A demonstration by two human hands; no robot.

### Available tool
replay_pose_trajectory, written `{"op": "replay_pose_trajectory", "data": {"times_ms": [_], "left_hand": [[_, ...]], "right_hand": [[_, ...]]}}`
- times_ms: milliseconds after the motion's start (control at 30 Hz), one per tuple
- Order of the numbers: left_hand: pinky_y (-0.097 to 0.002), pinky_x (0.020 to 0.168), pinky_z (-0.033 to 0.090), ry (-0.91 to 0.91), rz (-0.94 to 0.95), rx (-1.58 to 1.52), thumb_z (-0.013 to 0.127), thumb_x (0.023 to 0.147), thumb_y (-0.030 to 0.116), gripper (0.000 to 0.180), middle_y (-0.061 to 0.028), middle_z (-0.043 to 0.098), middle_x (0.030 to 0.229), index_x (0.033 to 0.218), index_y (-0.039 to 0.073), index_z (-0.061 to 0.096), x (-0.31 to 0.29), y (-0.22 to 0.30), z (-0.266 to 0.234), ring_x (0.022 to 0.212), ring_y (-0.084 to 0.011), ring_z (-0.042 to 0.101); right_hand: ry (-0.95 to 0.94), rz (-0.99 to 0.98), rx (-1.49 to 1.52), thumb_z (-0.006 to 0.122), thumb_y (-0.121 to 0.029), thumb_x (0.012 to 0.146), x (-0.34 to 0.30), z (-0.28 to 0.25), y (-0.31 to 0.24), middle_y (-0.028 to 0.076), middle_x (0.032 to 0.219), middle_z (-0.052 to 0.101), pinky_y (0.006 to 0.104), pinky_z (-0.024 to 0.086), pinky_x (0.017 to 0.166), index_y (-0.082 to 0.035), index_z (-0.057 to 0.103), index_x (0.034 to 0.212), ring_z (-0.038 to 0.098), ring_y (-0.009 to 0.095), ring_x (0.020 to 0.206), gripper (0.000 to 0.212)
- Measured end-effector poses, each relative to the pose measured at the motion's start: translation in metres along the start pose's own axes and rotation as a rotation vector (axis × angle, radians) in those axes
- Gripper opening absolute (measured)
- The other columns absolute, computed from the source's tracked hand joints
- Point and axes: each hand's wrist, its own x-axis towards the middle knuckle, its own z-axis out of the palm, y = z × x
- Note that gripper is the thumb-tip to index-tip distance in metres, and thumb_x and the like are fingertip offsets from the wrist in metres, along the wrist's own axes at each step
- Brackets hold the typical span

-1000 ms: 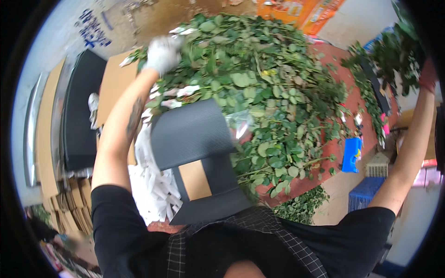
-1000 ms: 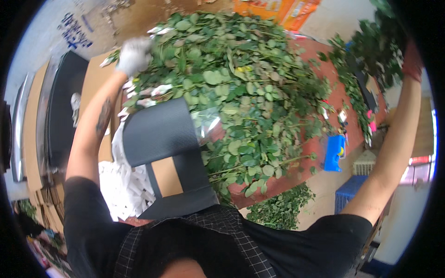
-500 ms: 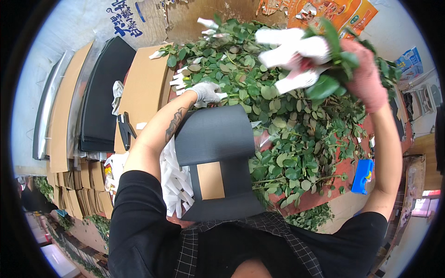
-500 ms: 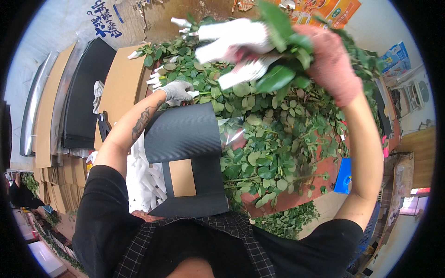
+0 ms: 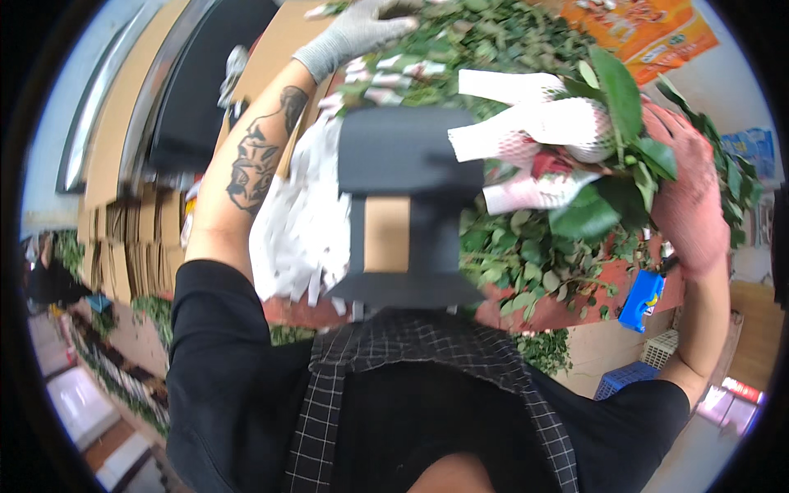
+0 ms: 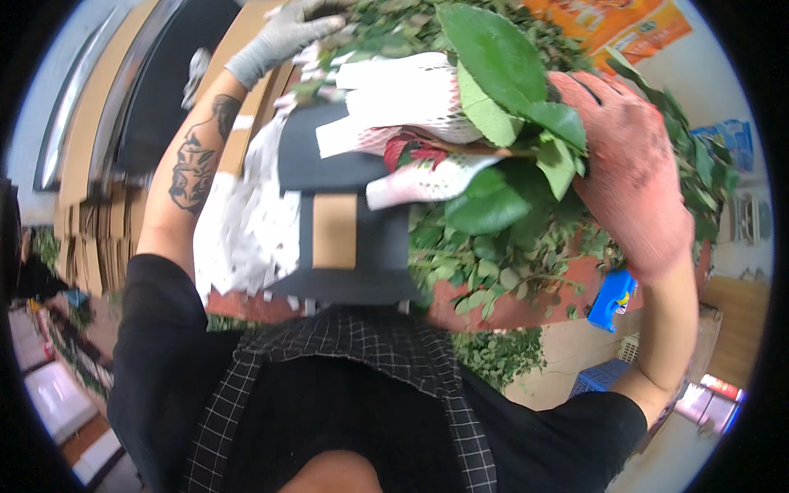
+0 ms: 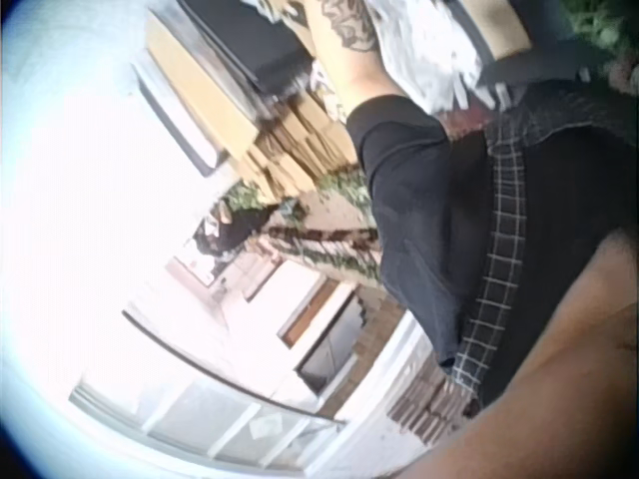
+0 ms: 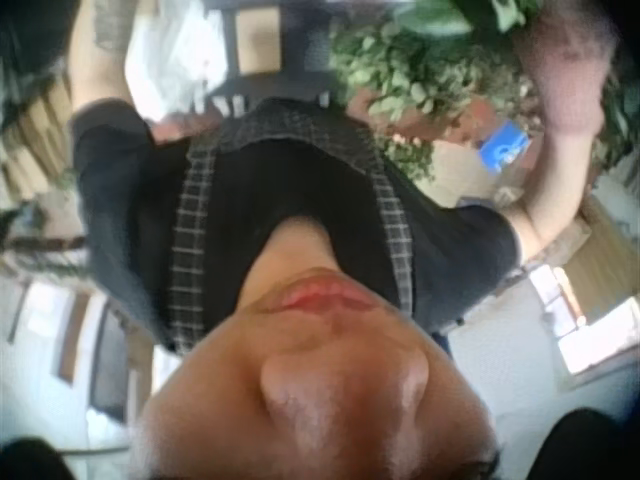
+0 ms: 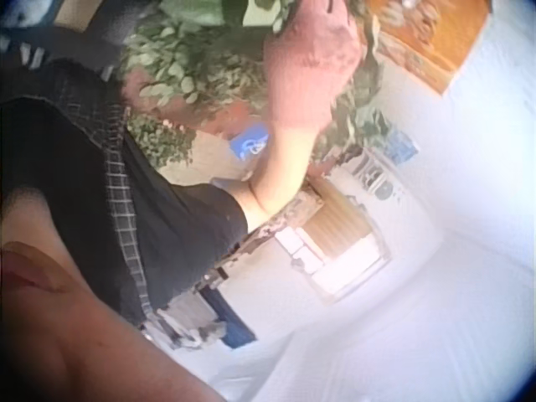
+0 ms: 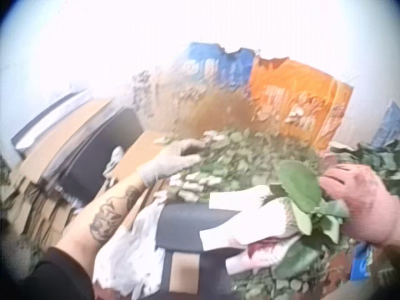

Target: The person places bundles of roses into protective sleeves and black packaging foam, using a mechanical device on a table to secure the wrap.

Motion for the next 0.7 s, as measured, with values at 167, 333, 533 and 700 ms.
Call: {"op": "replay_pose_trajectory", "data": {"times_ms": [167, 333, 533, 700], "left_hand": [[-0.0276, 0.085, 0.048, 0.026, -0.016, -0.202, 0.059, 0.089, 0.031, 0.042, -0.0097, 0.063, 0.106, 0.119, 0.002, 0.055, -0.139, 0.054, -0.011, 0.097, -0.0149, 0.06], [-0.0299, 0.088, 0.047, -0.136, -0.236, -0.499, 0.065, 0.084, 0.037, 0.054, -0.0097, 0.062, 0.106, 0.121, -0.001, 0.052, -0.227, 0.055, 0.012, 0.099, -0.016, 0.059], [-0.0325, 0.092, 0.045, -0.172, -0.486, -0.64, 0.05, 0.09, 0.048, 0.058, -0.0122, 0.057, 0.117, 0.125, 0.0, 0.049, -0.276, 0.024, 0.061, 0.108, -0.019, 0.055], [-0.0315, 0.09, 0.045, -0.131, -0.545, -0.763, 0.048, 0.094, 0.039, 0.048, -0.0121, 0.058, 0.116, 0.124, 0.001, 0.05, -0.293, 0.014, 0.095, 0.106, -0.0195, 0.055]], "right_hand": [[-0.336, -0.067, 0.319, 0.061, -0.004, 0.067, -0.005, 0.016, -0.069, 0.018, 0.099, 0.059, 0.0391, 0.042, 0.091, -0.001, 0.052, 0.117, 0.056, 0.032, 0.096, 0.051], [-0.857, -0.149, 0.692, 0.059, -0.019, 0.072, 0.013, 0.091, -0.108, 0.021, 0.103, 0.06, 0.0382, 0.045, 0.088, 0.002, 0.055, 0.111, 0.058, 0.031, 0.097, 0.044], [-1.21, -0.074, 1.135, 0.074, -0.028, 0.066, 0.046, 0.161, -0.147, 0.013, 0.097, 0.067, 0.0299, 0.048, 0.079, 0.002, 0.062, 0.104, 0.064, 0.018, 0.086, 0.05], [-1.275, -0.11, 1.07, 0.074, -0.031, 0.066, 0.043, 0.196, -0.153, 0.015, 0.1, 0.066, 0.0308, 0.047, 0.083, 0.002, 0.06, 0.108, 0.063, 0.02, 0.09, 0.056]]}}
